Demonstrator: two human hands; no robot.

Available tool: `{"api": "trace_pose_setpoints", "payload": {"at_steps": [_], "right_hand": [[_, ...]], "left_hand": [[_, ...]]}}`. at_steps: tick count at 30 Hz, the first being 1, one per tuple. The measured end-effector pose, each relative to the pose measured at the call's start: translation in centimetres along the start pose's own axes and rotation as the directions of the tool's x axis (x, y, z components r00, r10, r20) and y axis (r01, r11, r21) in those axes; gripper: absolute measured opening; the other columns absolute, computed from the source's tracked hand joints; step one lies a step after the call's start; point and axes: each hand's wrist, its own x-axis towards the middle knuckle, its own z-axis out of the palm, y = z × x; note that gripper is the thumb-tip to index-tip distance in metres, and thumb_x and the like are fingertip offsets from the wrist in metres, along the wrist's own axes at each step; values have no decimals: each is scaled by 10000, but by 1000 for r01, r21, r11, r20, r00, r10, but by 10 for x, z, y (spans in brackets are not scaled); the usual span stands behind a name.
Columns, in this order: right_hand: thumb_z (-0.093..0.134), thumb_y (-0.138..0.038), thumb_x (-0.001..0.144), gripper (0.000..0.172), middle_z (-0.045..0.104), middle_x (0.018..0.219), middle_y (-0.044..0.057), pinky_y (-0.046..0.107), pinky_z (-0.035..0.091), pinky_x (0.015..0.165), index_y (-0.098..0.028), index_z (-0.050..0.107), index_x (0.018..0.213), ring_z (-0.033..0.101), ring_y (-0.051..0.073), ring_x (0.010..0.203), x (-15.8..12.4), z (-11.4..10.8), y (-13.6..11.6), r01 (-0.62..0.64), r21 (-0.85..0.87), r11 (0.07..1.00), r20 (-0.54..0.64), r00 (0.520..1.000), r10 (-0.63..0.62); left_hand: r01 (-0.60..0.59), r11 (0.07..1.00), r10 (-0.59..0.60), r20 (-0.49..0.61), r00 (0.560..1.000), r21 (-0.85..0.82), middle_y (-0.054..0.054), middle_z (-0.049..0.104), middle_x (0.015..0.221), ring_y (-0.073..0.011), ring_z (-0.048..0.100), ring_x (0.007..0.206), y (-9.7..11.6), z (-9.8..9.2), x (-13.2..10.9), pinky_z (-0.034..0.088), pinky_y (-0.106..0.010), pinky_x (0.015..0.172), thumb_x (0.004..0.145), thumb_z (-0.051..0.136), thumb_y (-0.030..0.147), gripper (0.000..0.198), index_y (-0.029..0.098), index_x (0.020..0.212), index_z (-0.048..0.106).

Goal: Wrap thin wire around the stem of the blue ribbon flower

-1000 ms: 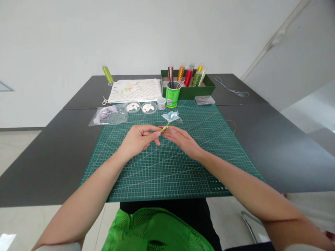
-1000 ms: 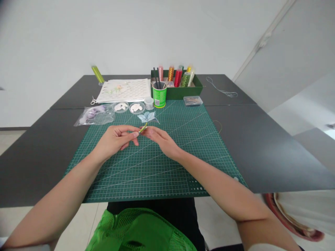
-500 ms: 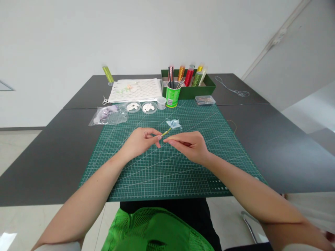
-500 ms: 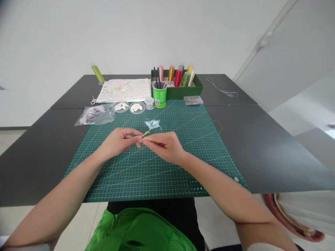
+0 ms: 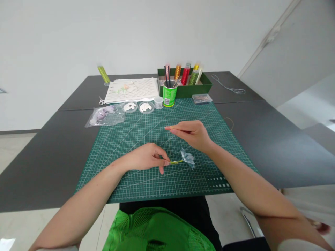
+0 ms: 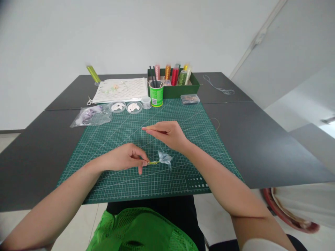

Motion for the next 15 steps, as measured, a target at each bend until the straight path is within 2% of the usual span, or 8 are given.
{"api": "trace_pose_setpoints", "payload": {"at_steps": [5,9,12,15], "right_hand": [[656,-359,941,224,813,908,30,295,588,726,-260,822,1054,750,181,796,3,2,16,-77,-45,996,25,997,79],[667,-374,932,227,806,1050,41,365,614,865,-250,823,1043,769,235,976,6,0,30,-142,-20,990,39,989,143],[676,-402,919,247,802,1067,45,396,606,922,-238,826,1025,761,257,1033,7,0,42,-187,-9,982,73,980,187],[673,-416,912,284,805,1049,69,387,605,904,-207,828,1023,765,261,1010,7,1,56,-207,-43,977,139,968,211]], "left_hand": [[-23,998,22,-19,1000,-52,-10,765,711,-71,313,434,6,1,-5,209,-225,426,916,631,376,245,182,844,763],[-98,995,97,-67,993,-22,13,749,685,-57,308,419,11,2,-11,206,-213,409,935,628,361,236,187,838,755],[-137,989,142,-138,980,46,24,740,653,-51,322,403,13,1,-14,205,-205,398,944,624,351,232,190,847,759],[-176,982,189,-235,954,73,8,762,685,-51,362,406,14,-1,-16,233,-198,405,946,618,351,231,179,895,764]]}}
